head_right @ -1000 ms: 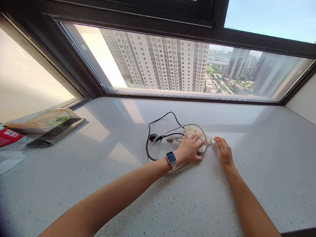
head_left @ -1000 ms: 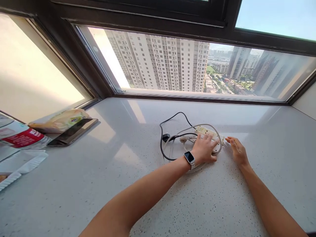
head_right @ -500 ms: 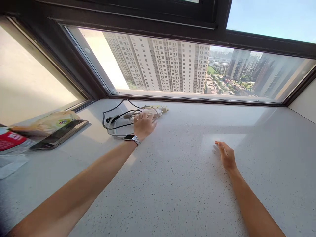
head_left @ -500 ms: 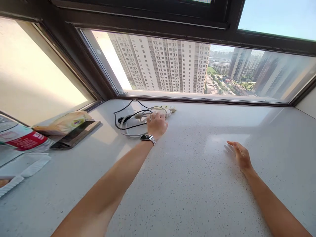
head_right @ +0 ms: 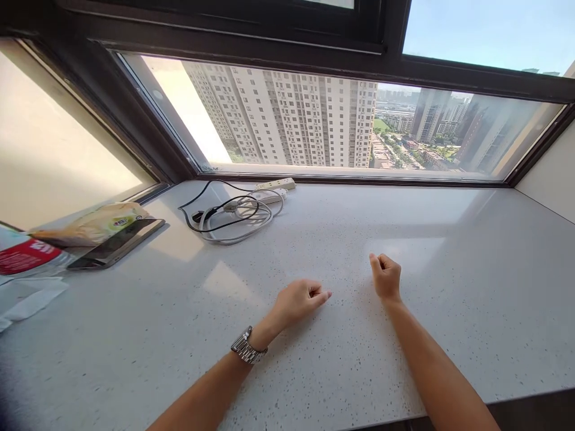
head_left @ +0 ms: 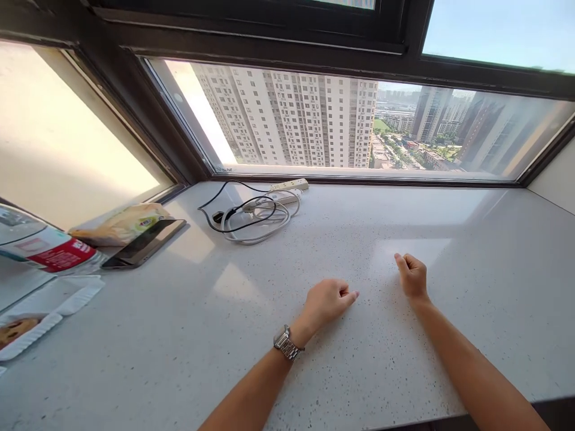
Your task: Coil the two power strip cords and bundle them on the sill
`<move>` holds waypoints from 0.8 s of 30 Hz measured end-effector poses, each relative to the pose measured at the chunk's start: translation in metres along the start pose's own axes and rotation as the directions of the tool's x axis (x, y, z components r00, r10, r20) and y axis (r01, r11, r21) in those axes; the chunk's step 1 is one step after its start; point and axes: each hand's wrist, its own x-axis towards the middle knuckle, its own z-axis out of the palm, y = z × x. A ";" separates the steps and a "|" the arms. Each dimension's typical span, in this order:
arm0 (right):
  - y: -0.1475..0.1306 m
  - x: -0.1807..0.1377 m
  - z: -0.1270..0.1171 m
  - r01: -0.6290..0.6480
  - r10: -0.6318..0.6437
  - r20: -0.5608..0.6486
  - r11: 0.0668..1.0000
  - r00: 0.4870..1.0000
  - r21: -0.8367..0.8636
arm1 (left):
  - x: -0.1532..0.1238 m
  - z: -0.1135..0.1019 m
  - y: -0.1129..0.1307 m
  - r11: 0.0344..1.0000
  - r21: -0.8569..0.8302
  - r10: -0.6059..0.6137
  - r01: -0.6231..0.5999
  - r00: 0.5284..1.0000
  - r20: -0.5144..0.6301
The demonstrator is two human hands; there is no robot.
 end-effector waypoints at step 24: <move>-0.021 -0.024 0.046 0.101 -0.048 0.654 0.994 0.755 -0.045 | 0.026 0.006 -0.005 0.849 -0.527 0.188 -0.031 0.951 0.246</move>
